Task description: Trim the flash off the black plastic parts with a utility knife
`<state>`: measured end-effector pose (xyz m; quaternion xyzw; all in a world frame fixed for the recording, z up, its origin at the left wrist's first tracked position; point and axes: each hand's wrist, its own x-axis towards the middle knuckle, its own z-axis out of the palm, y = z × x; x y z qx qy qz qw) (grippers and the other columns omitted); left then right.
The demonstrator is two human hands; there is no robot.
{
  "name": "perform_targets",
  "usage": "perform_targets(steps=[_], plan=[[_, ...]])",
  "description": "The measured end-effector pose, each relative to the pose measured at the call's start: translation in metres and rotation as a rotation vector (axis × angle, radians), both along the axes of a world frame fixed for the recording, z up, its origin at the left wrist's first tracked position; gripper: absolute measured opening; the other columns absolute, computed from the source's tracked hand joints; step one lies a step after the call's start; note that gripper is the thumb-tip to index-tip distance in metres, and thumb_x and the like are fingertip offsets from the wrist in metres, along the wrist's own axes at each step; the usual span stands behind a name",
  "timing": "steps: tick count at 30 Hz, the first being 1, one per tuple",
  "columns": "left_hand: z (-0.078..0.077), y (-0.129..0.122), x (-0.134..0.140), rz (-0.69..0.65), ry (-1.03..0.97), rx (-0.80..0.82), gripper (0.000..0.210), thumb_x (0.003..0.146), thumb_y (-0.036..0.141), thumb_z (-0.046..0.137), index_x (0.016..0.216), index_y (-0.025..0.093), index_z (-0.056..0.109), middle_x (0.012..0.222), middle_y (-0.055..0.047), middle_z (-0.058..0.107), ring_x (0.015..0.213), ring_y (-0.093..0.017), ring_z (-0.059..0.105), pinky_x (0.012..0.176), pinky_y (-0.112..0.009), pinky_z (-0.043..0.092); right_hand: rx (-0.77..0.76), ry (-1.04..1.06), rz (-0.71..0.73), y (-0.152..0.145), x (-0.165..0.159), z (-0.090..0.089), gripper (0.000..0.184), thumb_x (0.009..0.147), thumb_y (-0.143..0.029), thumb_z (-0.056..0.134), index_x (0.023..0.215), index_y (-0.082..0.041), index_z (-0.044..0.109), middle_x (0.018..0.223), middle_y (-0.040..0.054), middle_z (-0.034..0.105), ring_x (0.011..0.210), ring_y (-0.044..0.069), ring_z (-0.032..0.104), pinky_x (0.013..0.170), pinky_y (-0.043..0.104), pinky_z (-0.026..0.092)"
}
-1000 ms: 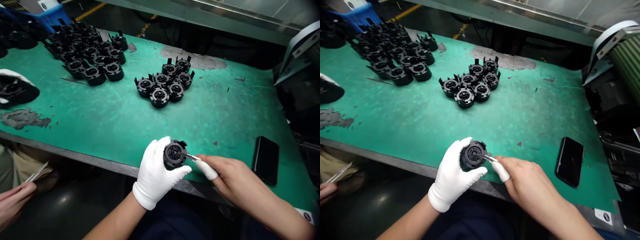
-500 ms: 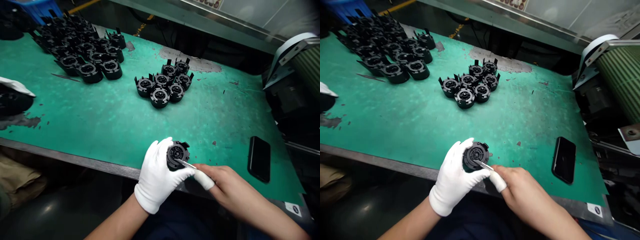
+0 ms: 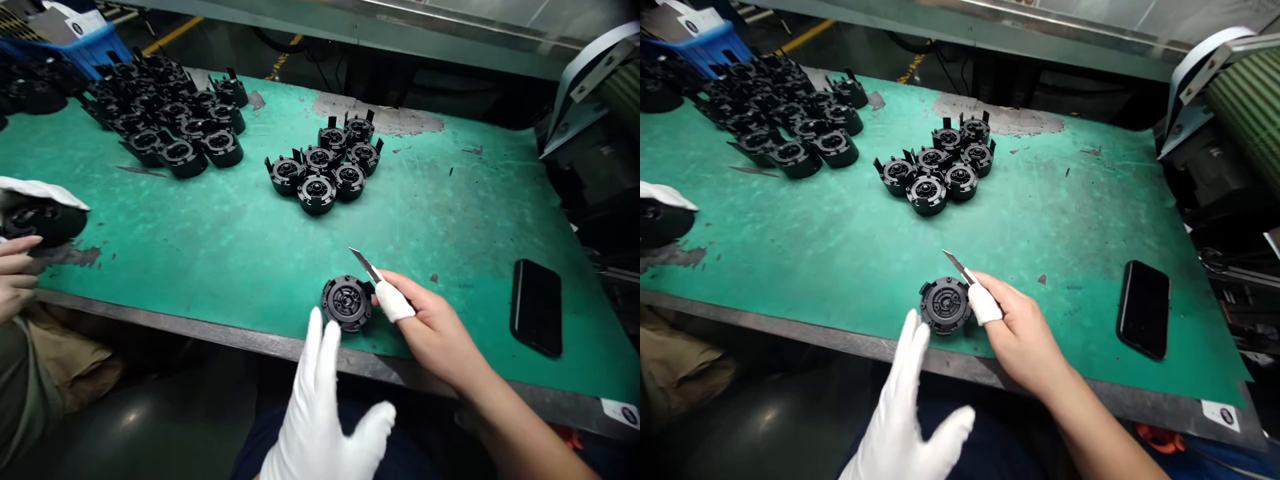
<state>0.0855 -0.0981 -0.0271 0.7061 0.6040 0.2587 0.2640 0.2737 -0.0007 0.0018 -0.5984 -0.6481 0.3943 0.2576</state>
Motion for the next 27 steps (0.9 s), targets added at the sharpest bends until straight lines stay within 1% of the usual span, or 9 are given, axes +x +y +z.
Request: perform_targets(steps=[2,4,7,10,13,15,22,24,27], plan=[[0.004,0.014,-0.005,0.067,-0.068,-0.012,0.095,0.086,0.044,0.067,0.159,0.019,0.012,0.166,-0.017,0.018,0.151,-0.036,0.028,0.115,-0.056,0.044,0.039,-0.107,0.102,0.000,0.014,0.007,0.037,0.100,-0.033,0.048,0.132,-0.028,0.064,0.114,0.0035,0.075,0.100,0.021,0.071,0.091,0.032,0.055],[0.006,0.038,-0.012,0.074,-0.140,-0.026,0.098,0.084,0.050,0.070,0.158,0.021,0.013,0.165,-0.014,0.021,0.152,-0.033,0.025,0.121,-0.055,0.035,0.056,-0.248,0.208,-0.005,0.025,0.011,0.036,0.099,-0.028,0.046,0.130,-0.028,0.065,0.120,0.0030,0.074,0.105,0.022,0.071,0.090,0.032,0.056],[0.003,0.074,-0.020,-0.039,-0.210,-0.053,0.109,0.077,0.057,0.077,0.158,0.022,0.013,0.165,-0.013,0.024,0.152,-0.031,0.027,0.125,-0.051,0.030,0.076,-0.452,0.317,-0.013,0.032,0.012,0.039,0.098,-0.025,0.043,0.132,-0.029,0.062,0.128,0.0022,0.071,0.110,0.024,0.070,0.091,0.038,0.057],[-0.003,0.095,-0.024,-0.119,-0.177,-0.061,0.102,0.074,0.059,0.079,0.154,0.021,0.026,0.159,-0.013,0.036,0.147,-0.030,0.037,0.123,-0.050,0.034,0.078,-0.543,0.363,-0.015,0.032,0.010,0.040,0.100,-0.026,0.040,0.135,-0.030,0.059,0.131,0.0016,0.070,0.110,0.026,0.071,0.088,0.042,0.059],[-0.004,0.100,-0.023,-0.140,-0.167,-0.046,0.090,0.072,0.059,0.080,0.145,0.023,0.041,0.146,-0.010,0.053,0.136,-0.029,0.051,0.118,-0.046,0.041,0.044,-0.542,0.391,-0.016,0.032,0.010,0.041,0.100,-0.026,0.039,0.137,-0.030,0.057,0.129,0.0025,0.071,0.106,0.026,0.072,0.084,0.041,0.061],[-0.003,0.101,-0.022,-0.141,-0.187,-0.031,0.086,0.072,0.059,0.081,0.141,0.023,0.044,0.139,-0.009,0.058,0.130,-0.027,0.056,0.114,-0.044,0.045,0.009,-0.504,0.383,-0.019,0.030,0.011,0.042,0.098,-0.024,0.040,0.137,-0.026,0.058,0.128,0.0043,0.071,0.105,0.026,0.073,0.085,0.042,0.061],[-0.003,0.099,-0.019,-0.120,-0.211,0.014,0.083,0.072,0.059,0.080,0.138,0.024,0.044,0.136,-0.009,0.058,0.128,-0.027,0.057,0.112,-0.043,0.046,-0.124,-0.412,0.343,-0.044,0.015,0.006,0.044,0.099,-0.024,0.036,0.136,-0.025,0.060,0.123,0.0072,0.073,0.102,0.027,0.073,0.089,0.045,0.060],[-0.004,0.097,-0.018,-0.100,-0.212,0.021,0.083,0.073,0.059,0.080,0.138,0.024,0.043,0.136,-0.009,0.058,0.127,-0.028,0.057,0.111,-0.044,0.046,-0.124,-0.384,0.333,-0.048,0.016,0.005,0.041,0.100,-0.027,0.037,0.133,-0.027,0.062,0.123,0.0055,0.073,0.105,0.026,0.072,0.091,0.044,0.059],[-0.005,0.090,-0.015,-0.042,-0.221,0.042,0.074,0.074,0.049,0.082,0.134,0.025,0.044,0.132,-0.009,0.058,0.124,-0.028,0.059,0.109,-0.045,0.048,-0.081,-0.333,0.242,-0.047,0.025,0.007,0.036,0.103,-0.031,0.041,0.131,-0.034,0.062,0.128,0.0006,0.071,0.115,0.021,0.068,0.096,0.037,0.056]])
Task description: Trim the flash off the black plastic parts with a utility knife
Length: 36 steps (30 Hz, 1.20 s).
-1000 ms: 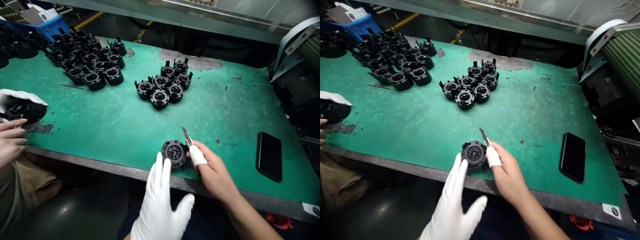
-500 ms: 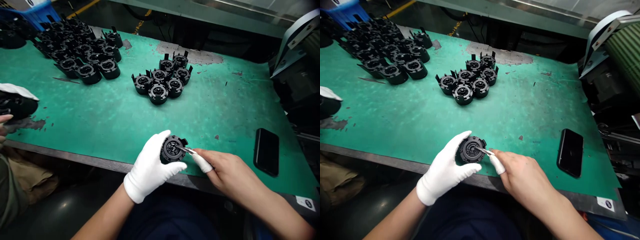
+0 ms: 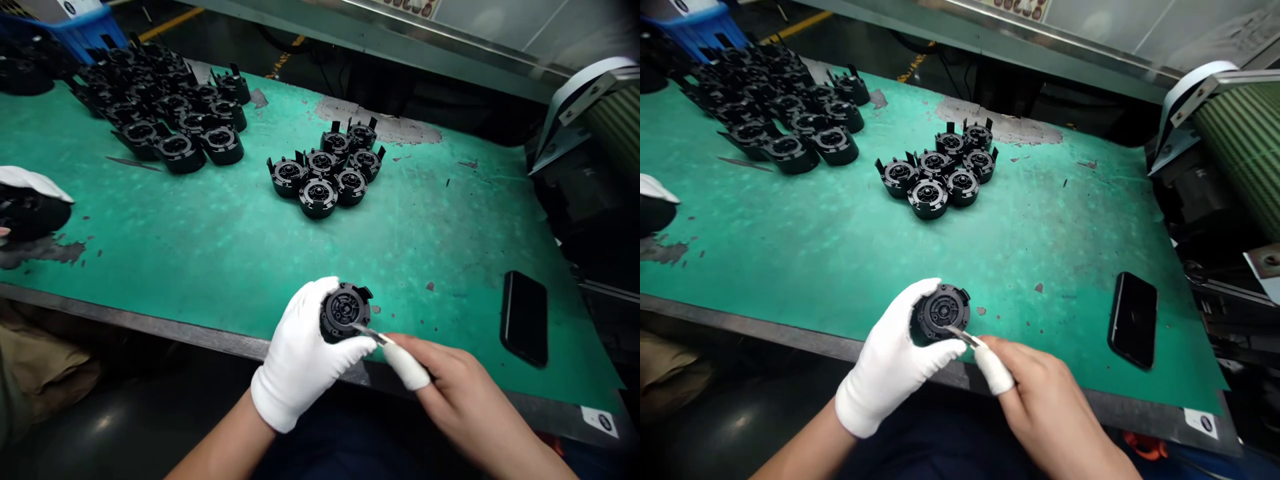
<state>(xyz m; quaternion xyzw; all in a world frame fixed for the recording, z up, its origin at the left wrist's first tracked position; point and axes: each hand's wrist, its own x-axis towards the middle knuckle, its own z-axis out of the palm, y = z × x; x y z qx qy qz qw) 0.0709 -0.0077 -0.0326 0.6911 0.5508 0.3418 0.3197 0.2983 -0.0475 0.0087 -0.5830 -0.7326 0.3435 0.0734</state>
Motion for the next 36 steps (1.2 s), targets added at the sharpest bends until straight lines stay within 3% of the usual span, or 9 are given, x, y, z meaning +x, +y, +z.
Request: perform_targets(steps=[4,7,10,17,24,30,36], plan=[[-0.001,-0.011,0.007,0.070,0.012,0.057,0.067,0.074,0.043,0.082,0.127,0.024,0.046,0.127,-0.011,0.058,0.120,-0.030,0.060,0.105,-0.048,0.051,0.101,-0.004,-0.024,0.010,0.009,0.001,0.035,0.105,-0.035,0.041,0.135,-0.036,0.058,0.125,0.0008,0.069,0.111,0.019,0.065,0.092,0.033,0.054],[-0.003,-0.015,0.010,0.094,0.079,0.086,0.084,0.075,0.047,0.080,0.141,0.021,0.036,0.136,-0.016,0.053,0.129,-0.034,0.054,0.109,-0.054,0.048,0.159,-0.039,0.060,0.017,0.006,-0.005,0.035,0.105,-0.034,0.040,0.134,-0.032,0.060,0.107,0.0028,0.072,0.092,0.020,0.067,0.080,0.036,0.054],[-0.004,-0.015,0.011,0.069,0.096,0.077,0.094,0.075,0.051,0.079,0.148,0.019,0.029,0.142,-0.016,0.050,0.135,-0.035,0.049,0.115,-0.056,0.042,0.186,-0.091,0.091,0.022,0.002,-0.013,0.037,0.104,-0.032,0.041,0.136,-0.031,0.059,0.097,0.0034,0.070,0.086,0.021,0.066,0.074,0.036,0.052],[-0.004,-0.011,0.010,0.064,0.084,0.059,0.076,0.080,0.047,0.075,0.141,0.021,0.039,0.133,-0.011,0.057,0.127,-0.028,0.055,0.115,-0.050,0.043,0.285,-0.195,0.123,0.022,0.001,-0.017,0.038,0.104,-0.031,0.042,0.140,-0.032,0.054,0.083,0.0004,0.061,0.075,0.019,0.064,0.064,0.032,0.048],[0.004,-0.005,0.012,0.017,0.030,0.024,0.053,0.079,0.035,0.075,0.124,0.023,0.049,0.118,-0.008,0.062,0.114,-0.027,0.061,0.103,-0.045,0.052,0.309,-0.238,0.117,0.019,0.000,-0.015,0.041,0.102,-0.026,0.044,0.141,-0.034,0.053,0.084,-0.0004,0.062,0.074,0.018,0.065,0.061,0.030,0.046],[0.001,-0.007,0.017,0.076,0.072,0.109,0.064,0.077,0.043,0.078,0.129,0.021,0.046,0.123,-0.009,0.062,0.117,-0.028,0.061,0.109,-0.050,0.048,0.311,-0.283,0.053,0.030,-0.008,-0.020,0.035,0.101,-0.027,0.044,0.133,-0.032,0.060,0.090,0.0002,0.067,0.078,0.020,0.069,0.065,0.032,0.049],[-0.007,-0.008,0.016,0.072,0.095,0.155,0.067,0.078,0.052,0.077,0.129,0.020,0.048,0.125,-0.012,0.062,0.120,-0.030,0.060,0.109,-0.053,0.048,0.255,-0.049,-0.024,0.025,0.000,-0.014,0.031,0.104,-0.030,0.043,0.131,-0.033,0.059,0.117,0.0011,0.071,0.102,0.017,0.070,0.086,0.028,0.055]])
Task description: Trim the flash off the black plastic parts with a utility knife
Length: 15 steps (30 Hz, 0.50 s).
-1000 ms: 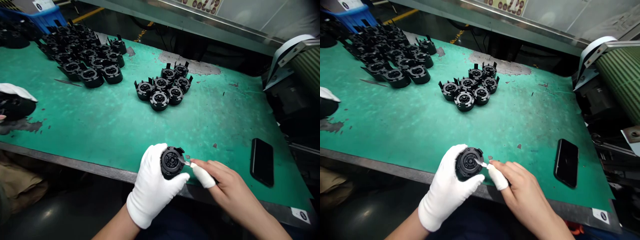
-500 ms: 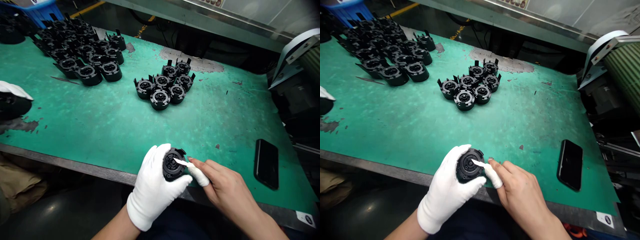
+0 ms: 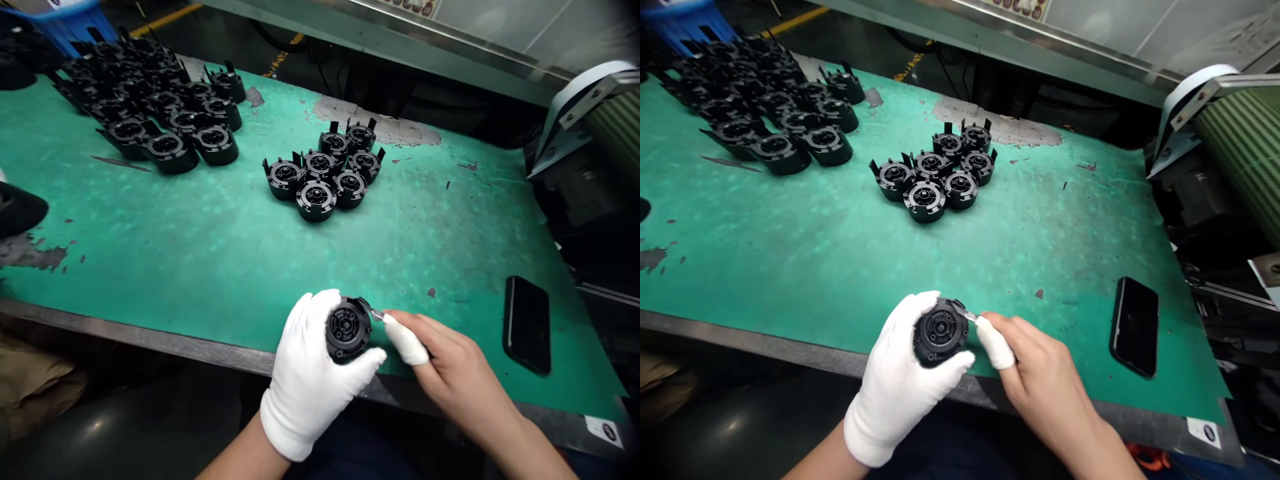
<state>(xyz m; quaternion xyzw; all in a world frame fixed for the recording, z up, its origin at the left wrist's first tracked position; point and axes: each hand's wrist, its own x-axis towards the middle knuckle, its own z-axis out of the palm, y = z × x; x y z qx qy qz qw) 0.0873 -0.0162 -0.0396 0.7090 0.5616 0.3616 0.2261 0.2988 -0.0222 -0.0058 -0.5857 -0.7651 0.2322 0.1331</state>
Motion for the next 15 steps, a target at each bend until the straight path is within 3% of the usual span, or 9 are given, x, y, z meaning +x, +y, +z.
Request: perform_targets(steps=[4,10,15], plan=[[0.001,-0.001,-0.001,0.022,0.017,0.060,0.073,0.077,0.056,0.076,0.131,0.019,0.045,0.125,-0.013,0.062,0.119,-0.032,0.060,0.107,-0.054,0.048,-0.019,-0.004,0.042,-0.012,0.016,0.002,0.038,0.103,-0.028,0.043,0.139,-0.036,0.052,0.126,-0.0002,0.069,0.114,0.016,0.067,0.098,0.028,0.054],[0.006,-0.001,-0.001,0.012,-0.010,0.016,0.062,0.075,0.052,0.078,0.122,0.025,0.048,0.122,-0.010,0.063,0.117,-0.030,0.062,0.103,-0.051,0.051,0.043,-0.023,0.168,-0.021,0.026,-0.011,0.045,0.097,-0.018,0.044,0.139,-0.034,0.054,0.122,0.0004,0.072,0.109,0.017,0.071,0.088,0.025,0.059],[0.003,-0.003,-0.001,0.022,-0.028,-0.017,0.059,0.075,0.051,0.079,0.119,0.024,0.050,0.128,-0.012,0.061,0.126,-0.032,0.057,0.109,-0.056,0.046,-0.044,-0.008,0.189,-0.017,0.017,-0.004,0.039,0.099,-0.019,0.042,0.133,-0.029,0.058,0.107,0.0035,0.074,0.096,0.018,0.073,0.078,0.027,0.061]])
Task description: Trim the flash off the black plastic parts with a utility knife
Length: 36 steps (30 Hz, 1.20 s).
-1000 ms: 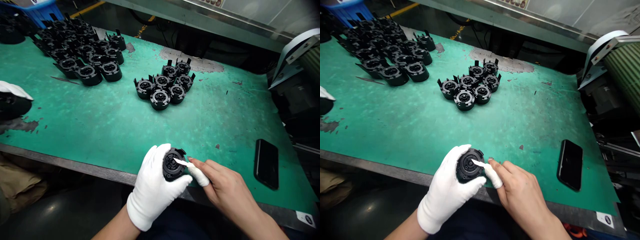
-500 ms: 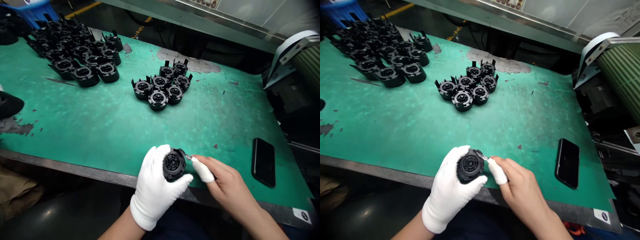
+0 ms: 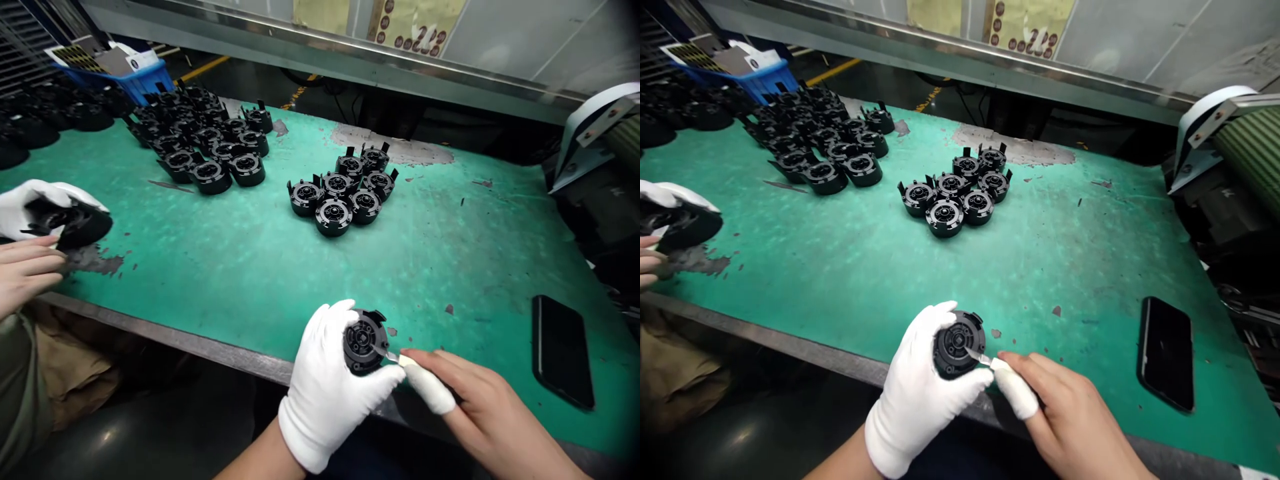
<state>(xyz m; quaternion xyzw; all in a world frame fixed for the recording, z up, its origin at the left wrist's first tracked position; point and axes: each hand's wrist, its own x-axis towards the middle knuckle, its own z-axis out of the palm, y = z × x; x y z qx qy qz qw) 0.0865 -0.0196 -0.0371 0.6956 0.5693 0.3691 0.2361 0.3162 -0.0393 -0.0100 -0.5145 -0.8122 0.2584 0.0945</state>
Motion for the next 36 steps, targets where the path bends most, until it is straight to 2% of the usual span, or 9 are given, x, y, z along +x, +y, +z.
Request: perform_targets(steps=[5,9,15,21,26,29,32,34,36], plan=[[-0.004,-0.002,0.002,0.067,-0.022,-0.013,0.061,0.074,0.054,0.081,0.114,0.022,0.048,0.135,-0.015,0.056,0.127,-0.031,0.057,0.109,-0.053,0.049,-0.093,-0.083,0.045,-0.002,0.001,0.003,0.036,0.102,-0.024,0.041,0.135,-0.031,0.055,0.095,0.0012,0.070,0.084,0.016,0.071,0.071,0.027,0.058],[-0.004,-0.001,0.003,0.084,-0.004,-0.008,0.073,0.073,0.054,0.081,0.127,0.020,0.045,0.129,-0.015,0.058,0.126,-0.032,0.058,0.107,-0.054,0.050,-0.035,-0.185,0.015,-0.007,0.003,-0.001,0.042,0.099,-0.020,0.043,0.139,-0.030,0.052,0.095,0.0024,0.069,0.081,0.019,0.070,0.070,0.031,0.058],[-0.001,0.003,0.002,0.029,-0.043,-0.008,0.056,0.075,0.040,0.080,0.116,0.022,0.047,0.126,-0.012,0.059,0.121,-0.032,0.060,0.106,-0.056,0.050,0.125,-0.310,-0.068,-0.003,-0.004,0.000,0.039,0.098,-0.023,0.044,0.134,-0.032,0.056,0.091,0.0018,0.066,0.075,0.021,0.070,0.062,0.032,0.054],[-0.001,0.002,0.002,0.062,-0.040,-0.007,0.058,0.076,0.044,0.079,0.117,0.022,0.047,0.125,-0.013,0.060,0.120,-0.033,0.060,0.103,-0.057,0.051,0.078,-0.257,-0.023,-0.005,-0.005,0.002,0.038,0.099,-0.021,0.043,0.133,-0.031,0.057,0.095,0.0024,0.069,0.076,0.018,0.071,0.067,0.030,0.056],[-0.002,0.002,0.004,0.064,-0.036,-0.004,0.059,0.076,0.042,0.078,0.121,0.021,0.046,0.125,-0.014,0.059,0.120,-0.032,0.060,0.103,-0.056,0.051,0.208,-0.322,-0.088,-0.007,-0.014,-0.003,0.036,0.098,-0.022,0.043,0.130,-0.028,0.060,0.088,0.0027,0.069,0.070,0.020,0.071,0.056,0.030,0.054],[-0.003,0.001,0.004,0.069,-0.045,0.000,0.050,0.076,0.040,0.078,0.112,0.021,0.049,0.123,-0.013,0.060,0.118,-0.031,0.060,0.103,-0.054,0.051,0.224,-0.233,-0.091,-0.007,-0.014,-0.004,0.034,0.099,-0.022,0.043,0.128,-0.028,0.060,0.096,0.0034,0.073,0.076,0.019,0.073,0.060,0.028,0.057],[-0.002,0.004,-0.005,-0.014,-0.079,-0.024,0.048,0.075,0.039,0.080,0.108,0.022,0.049,0.128,-0.013,0.059,0.122,-0.029,0.060,0.106,-0.052,0.051,0.147,-0.069,-0.109,-0.003,-0.007,0.003,0.033,0.101,-0.024,0.043,0.129,-0.031,0.059,0.110,0.0020,0.074,0.094,0.016,0.073,0.074,0.025,0.059],[0.003,0.012,-0.017,-0.139,-0.063,-0.071,0.057,0.072,0.036,0.081,0.117,0.022,0.050,0.136,-0.014,0.057,0.129,-0.030,0.057,0.111,-0.050,0.049,0.083,-0.024,-0.118,0.003,-0.001,0.010,0.032,0.103,-0.026,0.043,0.129,-0.033,0.059,0.116,0.0006,0.073,0.101,0.016,0.072,0.083,0.025,0.058],[0.012,0.024,-0.033,-0.265,0.003,-0.139,0.071,0.070,0.030,0.081,0.132,0.022,0.048,0.146,-0.013,0.052,0.137,-0.030,0.051,0.116,-0.050,0.046,0.025,-0.028,-0.082,0.011,0.003,0.015,0.031,0.103,-0.028,0.042,0.127,-0.034,0.061,0.113,0.0003,0.073,0.097,0.016,0.072,0.083,0.027,0.057]])
